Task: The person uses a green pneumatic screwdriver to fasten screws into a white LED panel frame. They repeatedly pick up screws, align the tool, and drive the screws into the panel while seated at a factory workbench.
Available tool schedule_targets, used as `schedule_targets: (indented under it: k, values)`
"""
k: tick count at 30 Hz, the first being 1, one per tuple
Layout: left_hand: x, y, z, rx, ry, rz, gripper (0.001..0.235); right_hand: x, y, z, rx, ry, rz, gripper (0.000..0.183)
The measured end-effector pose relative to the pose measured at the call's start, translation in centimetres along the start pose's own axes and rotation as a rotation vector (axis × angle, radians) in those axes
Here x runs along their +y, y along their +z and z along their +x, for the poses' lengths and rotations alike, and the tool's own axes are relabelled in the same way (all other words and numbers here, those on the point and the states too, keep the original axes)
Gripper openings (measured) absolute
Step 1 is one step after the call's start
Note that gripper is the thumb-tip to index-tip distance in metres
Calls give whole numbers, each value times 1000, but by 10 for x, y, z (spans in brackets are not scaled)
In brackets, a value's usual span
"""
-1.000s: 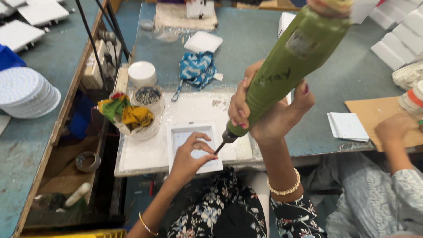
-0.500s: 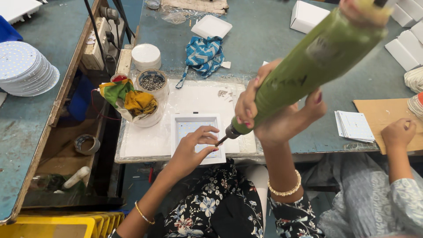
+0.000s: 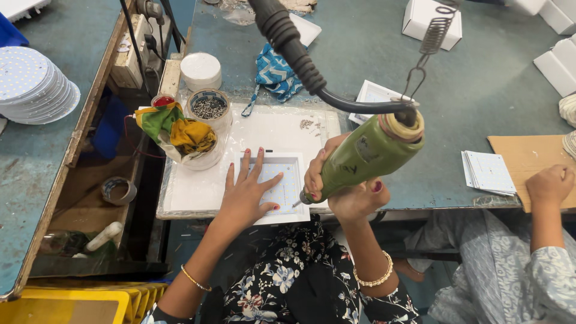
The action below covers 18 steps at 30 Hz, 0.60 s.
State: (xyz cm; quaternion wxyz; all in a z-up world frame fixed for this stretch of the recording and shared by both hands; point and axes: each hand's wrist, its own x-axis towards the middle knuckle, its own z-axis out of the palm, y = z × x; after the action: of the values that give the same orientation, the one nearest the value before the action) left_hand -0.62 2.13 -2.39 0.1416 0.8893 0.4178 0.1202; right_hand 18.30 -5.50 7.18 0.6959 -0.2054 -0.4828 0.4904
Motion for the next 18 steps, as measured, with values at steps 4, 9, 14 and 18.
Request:
schedule_targets:
  k: [4,9,14,18]
  values:
    - [1,-1,1,-20,-28,-14,81,0,-4,1,-33,14,46,82]
    - [0,0,0,-1,-12,-24,77,5,-4,-5,-33,-3,71,82]
    - [-2,3,1,9,-4,-31,77,10,-3,-13,-42,6,86,82]
    - [-3,3,1,0,-13,-45,77,9,-4,-11,-22,26,68,82]
